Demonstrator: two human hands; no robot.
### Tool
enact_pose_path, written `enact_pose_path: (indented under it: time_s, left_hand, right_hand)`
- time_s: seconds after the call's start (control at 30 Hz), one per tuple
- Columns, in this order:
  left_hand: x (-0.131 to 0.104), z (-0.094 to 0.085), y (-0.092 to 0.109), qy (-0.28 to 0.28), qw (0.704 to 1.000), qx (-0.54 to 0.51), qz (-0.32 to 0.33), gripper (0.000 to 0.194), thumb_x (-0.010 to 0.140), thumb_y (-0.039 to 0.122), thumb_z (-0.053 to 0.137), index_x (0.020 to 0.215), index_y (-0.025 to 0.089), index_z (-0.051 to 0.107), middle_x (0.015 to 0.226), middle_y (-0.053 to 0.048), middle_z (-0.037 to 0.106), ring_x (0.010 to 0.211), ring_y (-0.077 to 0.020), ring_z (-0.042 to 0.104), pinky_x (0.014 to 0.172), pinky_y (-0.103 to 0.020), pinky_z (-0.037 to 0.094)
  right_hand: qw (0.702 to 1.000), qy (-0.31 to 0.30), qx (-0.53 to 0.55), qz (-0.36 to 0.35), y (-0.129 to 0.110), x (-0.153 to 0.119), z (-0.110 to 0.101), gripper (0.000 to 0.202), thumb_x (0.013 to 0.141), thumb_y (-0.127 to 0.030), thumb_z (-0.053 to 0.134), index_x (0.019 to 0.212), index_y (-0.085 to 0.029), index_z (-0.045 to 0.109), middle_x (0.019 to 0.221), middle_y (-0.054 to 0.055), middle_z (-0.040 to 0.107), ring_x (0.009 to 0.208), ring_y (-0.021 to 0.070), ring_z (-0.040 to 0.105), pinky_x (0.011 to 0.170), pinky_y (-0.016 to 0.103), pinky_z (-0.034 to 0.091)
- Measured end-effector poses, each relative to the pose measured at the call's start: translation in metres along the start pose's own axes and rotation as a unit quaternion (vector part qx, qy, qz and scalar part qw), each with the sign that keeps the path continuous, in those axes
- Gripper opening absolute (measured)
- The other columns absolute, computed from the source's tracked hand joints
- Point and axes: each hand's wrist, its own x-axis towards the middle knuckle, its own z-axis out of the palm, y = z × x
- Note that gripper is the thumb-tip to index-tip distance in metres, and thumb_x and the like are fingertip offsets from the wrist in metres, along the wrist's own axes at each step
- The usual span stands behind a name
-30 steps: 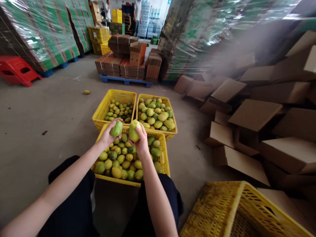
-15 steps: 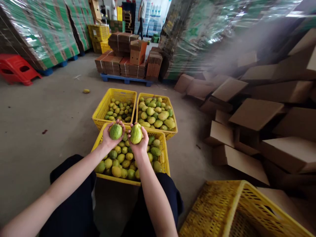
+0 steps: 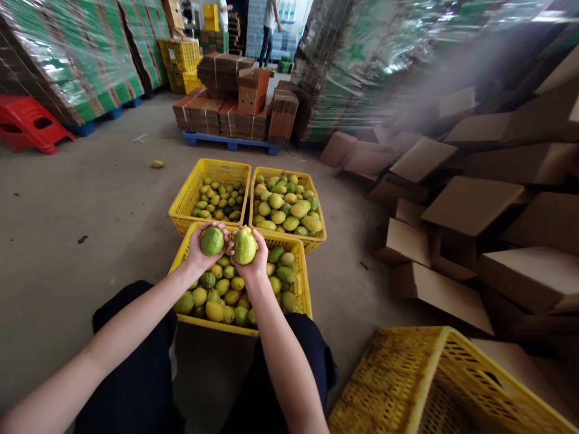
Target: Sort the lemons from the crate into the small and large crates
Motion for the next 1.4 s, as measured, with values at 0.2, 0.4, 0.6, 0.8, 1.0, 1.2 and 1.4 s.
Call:
enact_pose_path:
  time_s: [0.2,0.4,0.6,0.8,1.0,1.2,1.4]
  left_hand:
    - [0.002,-0.002,0.002,-0.015,1.0,0.007,-0.006,0.025,0.088,0.015,0.042,0.068,0.018,0.056,0.064,-0.002,0.061,0.059,-0.0156,0.063,0.059,-0.027,0.055]
    - [0.005,-0.009,-0.007,0.073,0.997,-0.017,-0.016,0.023,0.089,0.019,0.041,0.076,0.017,0.06,0.068,-0.005,0.066,0.059,-0.0179,0.064,0.055,-0.029,0.052]
    - [-0.004,-0.007,-0.019,0.12,0.992,0.001,-0.031,0.02,0.086,0.019,0.042,0.082,0.019,0.062,0.069,-0.007,0.068,0.052,-0.0172,0.06,0.047,-0.027,0.046]
    - [-0.013,0.01,-0.035,0.108,0.992,-0.012,-0.063,0.02,0.088,0.022,0.042,0.083,0.02,0.061,0.068,-0.006,0.068,0.053,-0.0168,0.063,0.045,-0.025,0.043]
    - [-0.016,0.015,-0.048,0.1,0.992,-0.029,-0.077,0.02,0.088,0.02,0.042,0.087,0.023,0.063,0.067,-0.004,0.068,0.054,-0.0152,0.062,0.046,-0.022,0.043]
    - [-0.015,0.016,-0.06,0.101,0.988,-0.048,-0.107,0.024,0.09,0.019,0.039,0.085,0.021,0.063,0.066,-0.005,0.068,0.053,-0.017,0.064,0.046,-0.025,0.044]
    - [-0.013,0.015,-0.06,0.122,0.989,-0.037,-0.073,0.032,0.096,0.018,0.034,0.082,0.019,0.062,0.065,-0.004,0.068,0.052,-0.0143,0.064,0.049,-0.022,0.046]
  right_hand:
    - [1.0,-0.007,-0.009,0.019,-0.002,-0.002,0.003,0.017,0.084,-0.031,0.056,0.088,-0.016,0.065,0.071,0.003,0.073,0.053,0.0142,0.063,0.041,0.021,0.048]
    - [0.999,0.035,-0.027,0.013,-0.001,-0.005,0.006,0.015,0.082,-0.028,0.06,0.087,-0.015,0.067,0.069,0.004,0.074,0.052,0.0157,0.065,0.041,0.021,0.05]
    - [0.992,0.119,-0.03,-0.008,0.002,-0.022,0.01,0.014,0.083,-0.027,0.061,0.081,-0.015,0.067,0.064,0.004,0.073,0.052,0.0164,0.067,0.042,0.023,0.054]
    - [0.988,0.131,-0.03,-0.074,-0.006,-0.041,0.012,0.013,0.079,-0.028,0.068,0.084,-0.016,0.069,0.07,0.005,0.075,0.051,0.0145,0.067,0.044,0.021,0.056]
    - [0.981,0.163,-0.028,-0.1,-0.011,-0.053,0.018,0.014,0.08,-0.028,0.068,0.081,-0.015,0.069,0.068,0.004,0.075,0.05,0.0147,0.067,0.044,0.022,0.056]
    - [0.98,0.152,-0.028,-0.129,-0.015,-0.058,0.003,0.013,0.079,-0.029,0.069,0.081,-0.016,0.071,0.07,0.005,0.076,0.055,0.0159,0.07,0.049,0.023,0.059]
    - [0.973,0.199,0.047,-0.112,-0.01,-0.049,0.008,0.017,0.085,-0.031,0.06,0.079,-0.017,0.068,0.064,0.002,0.072,0.051,0.013,0.067,0.046,0.02,0.057]
